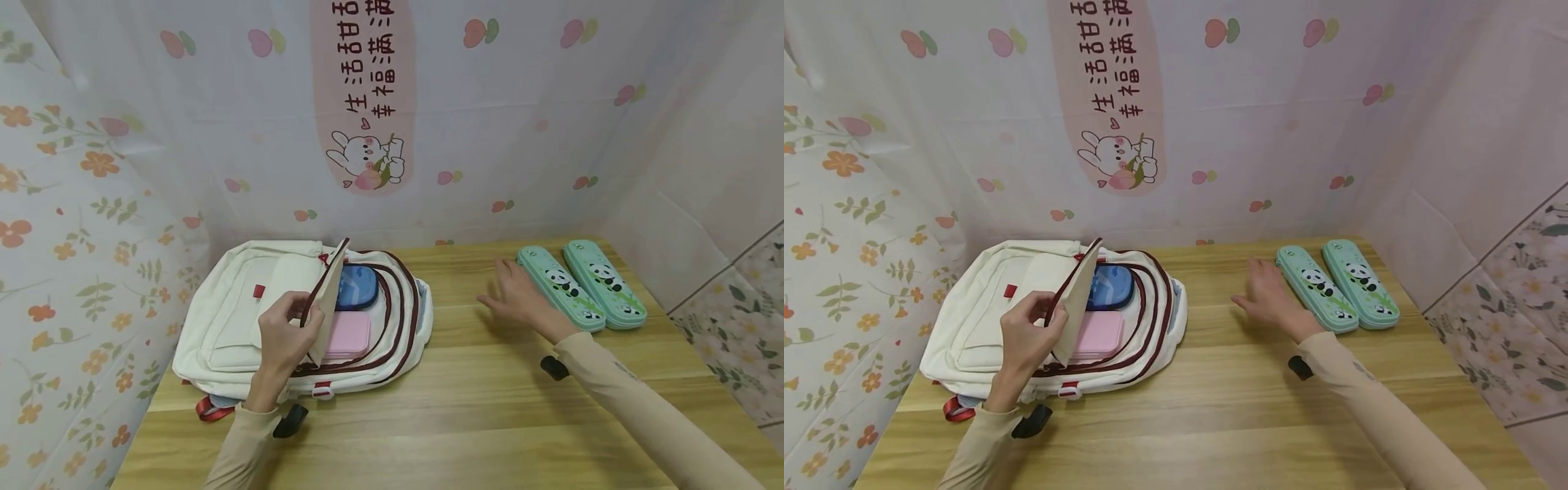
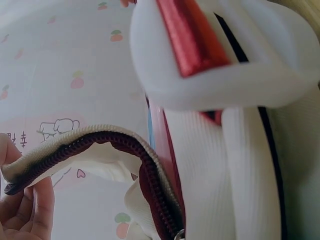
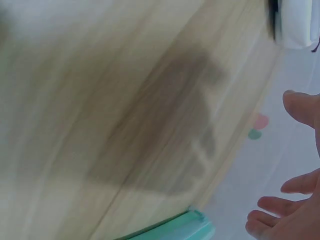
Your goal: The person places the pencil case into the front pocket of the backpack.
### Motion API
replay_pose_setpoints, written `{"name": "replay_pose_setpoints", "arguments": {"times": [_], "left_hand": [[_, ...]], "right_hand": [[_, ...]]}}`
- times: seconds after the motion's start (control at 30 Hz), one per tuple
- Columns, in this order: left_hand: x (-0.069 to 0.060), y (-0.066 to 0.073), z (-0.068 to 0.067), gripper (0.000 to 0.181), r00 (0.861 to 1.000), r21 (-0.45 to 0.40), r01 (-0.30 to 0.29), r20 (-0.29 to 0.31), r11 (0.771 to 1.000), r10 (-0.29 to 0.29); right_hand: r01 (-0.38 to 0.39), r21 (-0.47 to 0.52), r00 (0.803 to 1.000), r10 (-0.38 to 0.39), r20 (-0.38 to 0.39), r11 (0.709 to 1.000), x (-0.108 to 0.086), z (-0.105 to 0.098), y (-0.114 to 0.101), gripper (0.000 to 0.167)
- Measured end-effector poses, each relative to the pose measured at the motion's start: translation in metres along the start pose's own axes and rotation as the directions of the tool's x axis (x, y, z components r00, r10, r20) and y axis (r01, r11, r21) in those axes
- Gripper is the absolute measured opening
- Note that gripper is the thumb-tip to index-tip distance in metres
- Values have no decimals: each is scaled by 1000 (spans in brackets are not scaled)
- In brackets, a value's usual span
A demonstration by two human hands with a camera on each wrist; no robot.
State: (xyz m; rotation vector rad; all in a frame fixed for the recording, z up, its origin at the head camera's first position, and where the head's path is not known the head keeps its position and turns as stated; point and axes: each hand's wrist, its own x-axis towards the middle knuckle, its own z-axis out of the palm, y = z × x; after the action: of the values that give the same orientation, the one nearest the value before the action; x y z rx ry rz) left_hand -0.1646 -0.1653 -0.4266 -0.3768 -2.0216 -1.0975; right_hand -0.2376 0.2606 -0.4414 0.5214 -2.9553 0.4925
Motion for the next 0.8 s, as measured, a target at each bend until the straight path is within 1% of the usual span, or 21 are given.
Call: {"name": "replay_pose_setpoints", "arguments": {"times": [0.07, 0.17, 0.3, 0.4, 0.53, 0.67, 0.8], "left_hand": [[0, -1, 0, 9, 1000, 3, 6, 8, 1000, -6], [0, 0, 0, 9, 1000, 4, 1, 0, 1000, -1], [1, 1, -2, 9, 1000, 7, -15, -13, 1000, 15], [1, 2, -3, 10, 1000, 4, -16, -10, 1000, 16], [0, 1, -2, 10, 1000, 0, -13, -12, 1000, 13], [-1, 1, -2, 10, 1000, 2, -12, -8, 1000, 12], [0, 1, -1, 10, 1000, -3, -18, -9, 1000, 18]], "right_hand": [[1, 9, 1000, 0, -12, 1000, -5, 0, 6, 88], [-10, 6, 1000, 10, -22, 1000, -14, -4, 14, 88], [-62, -16, 998, 62, -7, 998, -24, -10, 23, 89], [-94, -41, 996, 94, 7, 995, -30, -13, 29, 90], [-108, -46, 994, 109, 12, 993, -38, -14, 38, 92], [-129, -29, 991, 130, 16, 991, -47, -15, 49, 94], [-131, -20, 991, 131, 6, 991, -56, -16, 60, 94]]}}
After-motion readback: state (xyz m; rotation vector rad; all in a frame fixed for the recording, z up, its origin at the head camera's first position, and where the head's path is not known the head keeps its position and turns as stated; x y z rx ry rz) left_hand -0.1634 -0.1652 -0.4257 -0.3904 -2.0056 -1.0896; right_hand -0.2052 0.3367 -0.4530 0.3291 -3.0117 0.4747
